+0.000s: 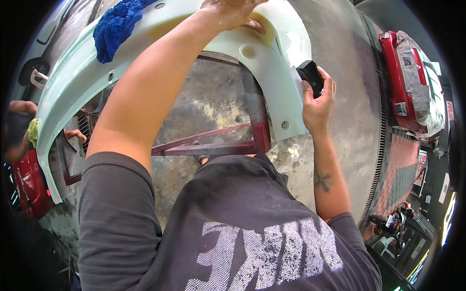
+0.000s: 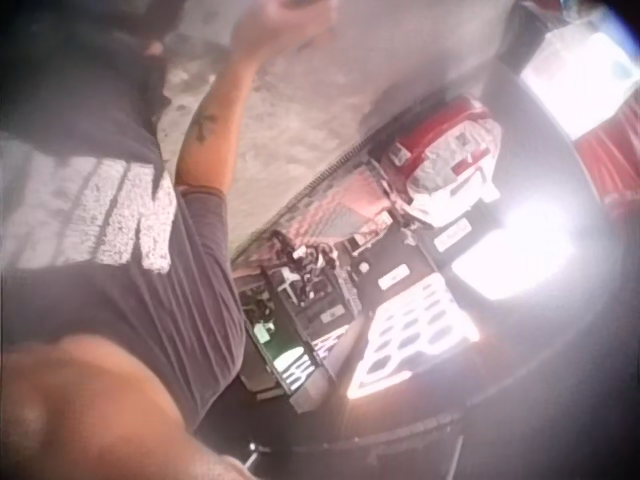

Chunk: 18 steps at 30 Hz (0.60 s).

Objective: The person scrubs a white car bumper with a black sponge and wipes it with a blue cloth. The person repeatedly dips the cloth into a bucket of water and continues scrubbing and wiping the bumper surface.

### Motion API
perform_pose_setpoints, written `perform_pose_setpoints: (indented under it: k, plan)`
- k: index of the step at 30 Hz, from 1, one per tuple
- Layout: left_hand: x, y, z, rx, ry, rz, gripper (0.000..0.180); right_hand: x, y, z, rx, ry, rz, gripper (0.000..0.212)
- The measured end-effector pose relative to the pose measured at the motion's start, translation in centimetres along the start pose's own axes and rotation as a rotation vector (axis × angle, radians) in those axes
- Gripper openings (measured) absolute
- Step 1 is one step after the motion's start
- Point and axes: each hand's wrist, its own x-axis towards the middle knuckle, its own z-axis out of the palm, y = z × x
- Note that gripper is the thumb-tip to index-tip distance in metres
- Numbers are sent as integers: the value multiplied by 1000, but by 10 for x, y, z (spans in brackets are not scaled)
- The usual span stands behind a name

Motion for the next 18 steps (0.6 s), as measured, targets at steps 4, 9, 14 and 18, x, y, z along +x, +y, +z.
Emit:
perform_pose_setpoints:
  k: [4,9,14,18]
  plan:
    - [8,16,-18,-77,-156,88,96,1,1,0,-13,-8,1,51]
    - [-15,51,-22,-239,-109,49,108,0,-1,-3,-27,2,15,51]
    - [-1,36,-17,-225,-143,161,95,0,-3,-4,-5,-4,28,51]
    - [11,15,25,-228,-27,205,79,1,-8,-2,2,-1,17,51]
